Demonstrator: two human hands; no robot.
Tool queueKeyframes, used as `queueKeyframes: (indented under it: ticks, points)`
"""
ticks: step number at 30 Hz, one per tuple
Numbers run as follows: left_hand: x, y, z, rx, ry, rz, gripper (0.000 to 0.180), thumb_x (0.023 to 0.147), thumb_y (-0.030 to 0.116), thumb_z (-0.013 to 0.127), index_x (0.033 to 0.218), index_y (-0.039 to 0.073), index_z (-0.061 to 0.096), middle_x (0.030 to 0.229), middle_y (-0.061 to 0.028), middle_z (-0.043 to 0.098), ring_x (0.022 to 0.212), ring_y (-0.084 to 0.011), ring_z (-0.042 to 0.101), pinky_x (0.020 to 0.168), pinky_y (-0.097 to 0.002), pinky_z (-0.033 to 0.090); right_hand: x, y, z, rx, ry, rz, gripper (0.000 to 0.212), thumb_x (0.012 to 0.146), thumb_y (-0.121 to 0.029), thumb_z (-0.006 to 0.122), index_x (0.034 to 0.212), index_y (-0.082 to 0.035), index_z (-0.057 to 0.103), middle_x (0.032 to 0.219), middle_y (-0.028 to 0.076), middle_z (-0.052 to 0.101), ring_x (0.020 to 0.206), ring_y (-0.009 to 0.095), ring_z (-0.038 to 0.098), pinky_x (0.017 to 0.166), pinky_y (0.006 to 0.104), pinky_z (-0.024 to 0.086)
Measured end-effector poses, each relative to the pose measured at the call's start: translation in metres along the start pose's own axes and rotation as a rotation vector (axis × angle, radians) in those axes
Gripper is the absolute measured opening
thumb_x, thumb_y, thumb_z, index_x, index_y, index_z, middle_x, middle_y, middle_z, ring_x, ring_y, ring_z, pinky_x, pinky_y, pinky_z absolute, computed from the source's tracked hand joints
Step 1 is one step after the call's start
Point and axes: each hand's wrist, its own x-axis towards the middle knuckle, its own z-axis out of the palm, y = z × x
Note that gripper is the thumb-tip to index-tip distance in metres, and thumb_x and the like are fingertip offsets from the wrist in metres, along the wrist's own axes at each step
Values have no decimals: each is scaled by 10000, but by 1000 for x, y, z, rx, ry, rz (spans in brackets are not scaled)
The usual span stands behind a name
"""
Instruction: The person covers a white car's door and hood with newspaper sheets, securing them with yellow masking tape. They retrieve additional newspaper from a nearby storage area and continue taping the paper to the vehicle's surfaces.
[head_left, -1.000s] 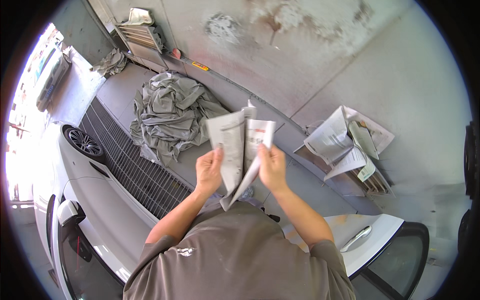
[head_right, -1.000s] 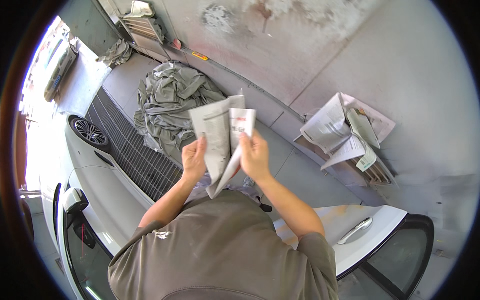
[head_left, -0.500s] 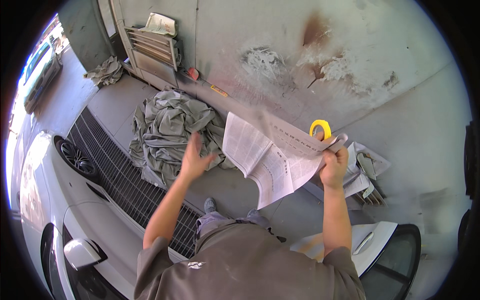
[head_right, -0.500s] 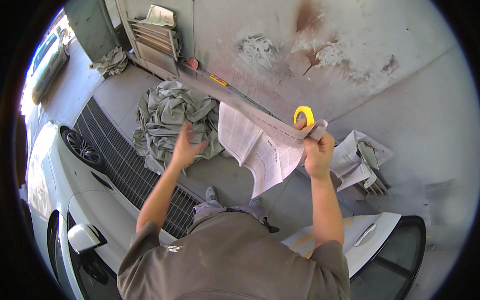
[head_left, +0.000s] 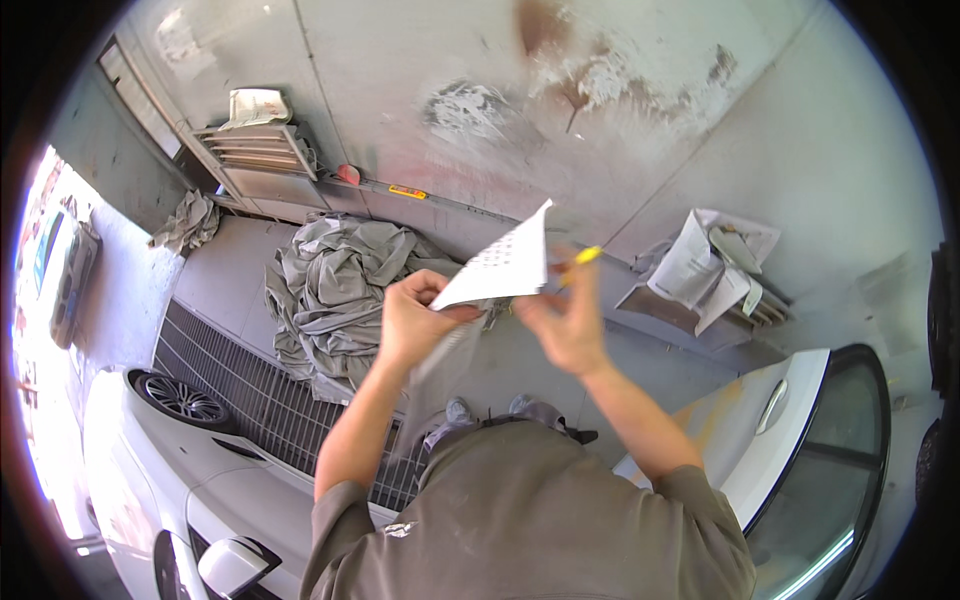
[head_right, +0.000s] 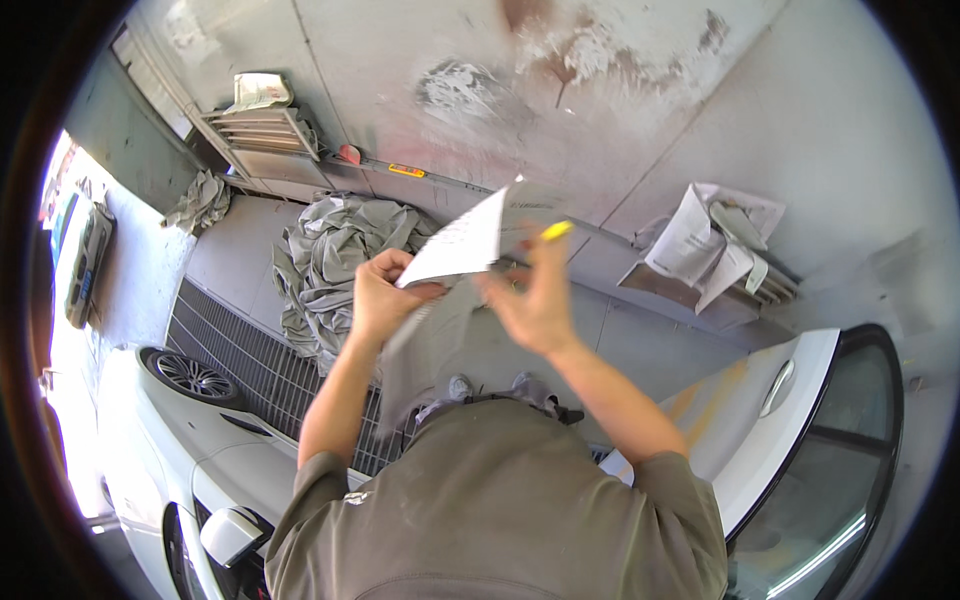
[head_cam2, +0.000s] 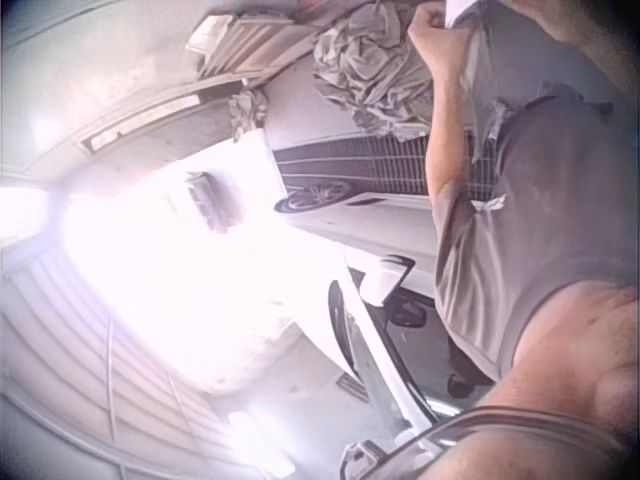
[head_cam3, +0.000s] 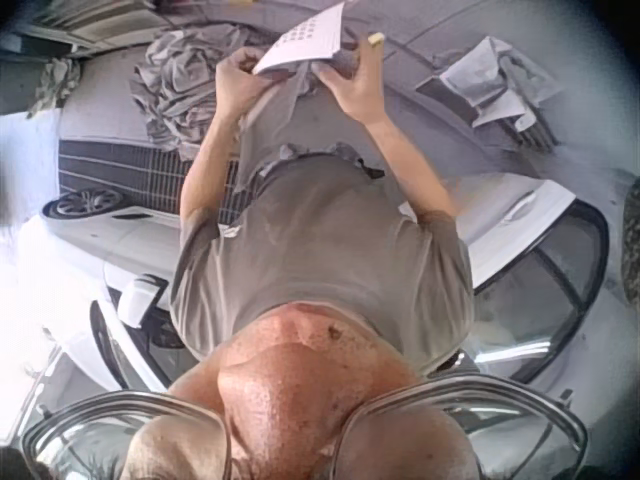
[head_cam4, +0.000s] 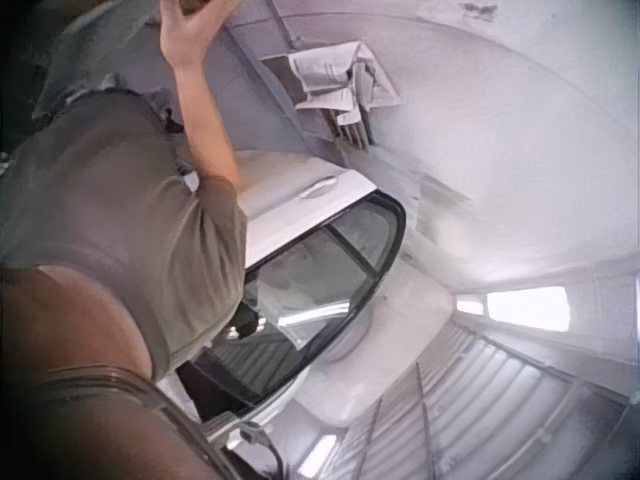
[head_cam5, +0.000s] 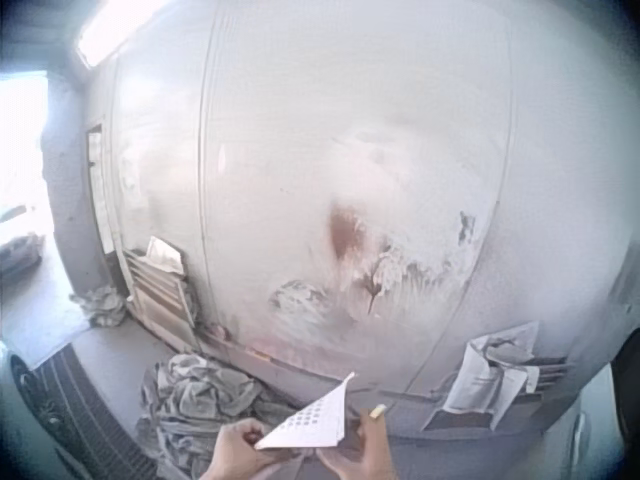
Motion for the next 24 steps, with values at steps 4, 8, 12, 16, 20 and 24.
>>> queueKeyframes:
  ticks: [4,8,12,16,20,24]
  points:
    - [-25,17,37,701,0,575,492,785,36,789,1268,73,700,756,-97,696,636,-278,685,575,-359,535,-18,7,30,346,-79,134,473,970,-216,748,1327,31,560,1210,108,635,1100,167,636,809,319,579]
    - [-38,29,44,898,44,663,496,784,73,828,1264,40,706,813,-118,721,672,-293,696,609,-383,550,-6,7,3,539,-18,339,239,1004,-165,713,1108,51,709,996,71,739,862,102,687,745,269,581]
    - [-43,40,60,726,26,636,607,766,132,875,1317,-3,660,1070,-194,751,927,-333,752,810,-373,608,-8,-2,-18,499,-21,277,199,974,-135,752,1066,41,746,1005,47,735,870,98,687,758,270,564]
    - [-42,53,77,537,-8,460,574,807,76,815,1336,-46,628,1101,-197,760,997,-293,768,889,-383,613,-13,-9,-23,556,-31,72,227,967,-118,768,1123,45,741,1152,53,688,992,114,676,817,265,552]
    - [-38,62,80,528,-135,505,541,847,50,757,1356,-61,611,981,-223,764,934,-337,780,843,-373,615,-9,-12,-36,674,-34,50,221,952,-147,791,1040,53,760,1183,32,621,970,85,614,778,241,488]
    - [-36,64,79,423,-116,462,452,852,48,695,1288,-70,668,954,-184,786,919,-238,787,846,-316,592,-6,-11,-46,676,0,-46,248,964,-178,784,1031,60,756,1178,58,622,934,103,589,760,259,467]
